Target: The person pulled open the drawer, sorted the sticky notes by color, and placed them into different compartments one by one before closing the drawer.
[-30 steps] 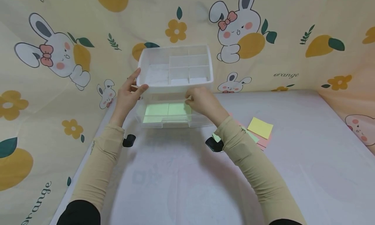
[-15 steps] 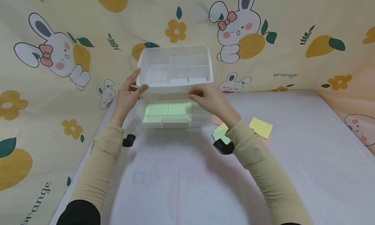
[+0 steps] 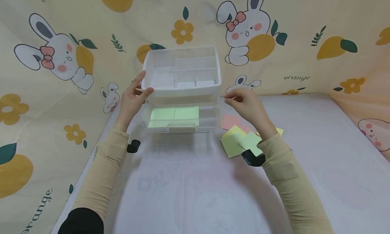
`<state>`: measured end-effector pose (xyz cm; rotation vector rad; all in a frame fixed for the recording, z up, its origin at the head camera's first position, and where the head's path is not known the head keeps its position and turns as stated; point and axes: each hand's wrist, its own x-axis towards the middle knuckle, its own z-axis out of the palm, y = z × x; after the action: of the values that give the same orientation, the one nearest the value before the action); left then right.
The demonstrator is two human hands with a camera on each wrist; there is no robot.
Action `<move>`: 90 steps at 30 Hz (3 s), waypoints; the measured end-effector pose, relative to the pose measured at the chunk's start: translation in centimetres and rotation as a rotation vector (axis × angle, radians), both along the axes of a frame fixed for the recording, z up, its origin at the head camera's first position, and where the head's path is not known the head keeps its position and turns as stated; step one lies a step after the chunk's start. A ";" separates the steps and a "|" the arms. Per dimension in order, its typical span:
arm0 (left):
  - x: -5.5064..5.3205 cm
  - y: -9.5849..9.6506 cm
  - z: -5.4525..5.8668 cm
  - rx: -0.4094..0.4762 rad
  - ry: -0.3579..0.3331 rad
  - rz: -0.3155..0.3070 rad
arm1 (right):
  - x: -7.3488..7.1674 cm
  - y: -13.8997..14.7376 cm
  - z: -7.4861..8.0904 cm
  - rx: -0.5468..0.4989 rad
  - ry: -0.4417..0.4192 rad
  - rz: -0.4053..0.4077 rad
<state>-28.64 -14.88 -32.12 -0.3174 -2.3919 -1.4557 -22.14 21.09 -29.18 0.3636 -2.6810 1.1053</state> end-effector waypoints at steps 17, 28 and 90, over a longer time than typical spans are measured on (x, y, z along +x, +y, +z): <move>0.0 -0.1 0.0 -0.018 0.001 0.008 | 0.1 7.3 -7.4 0.219 -0.431 0.035; -0.1 0.0 0.0 -0.013 -0.003 0.000 | 0.1 8.4 -10.6 0.296 -0.489 0.072; 0.2 0.0 0.1 -0.020 -0.008 0.009 | 3.3 8.2 -2.4 -0.804 0.078 0.105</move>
<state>-28.42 -14.93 -32.06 -0.3061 -2.4132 -1.4325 -18.88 29.34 -31.57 0.3754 -1.9371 2.0028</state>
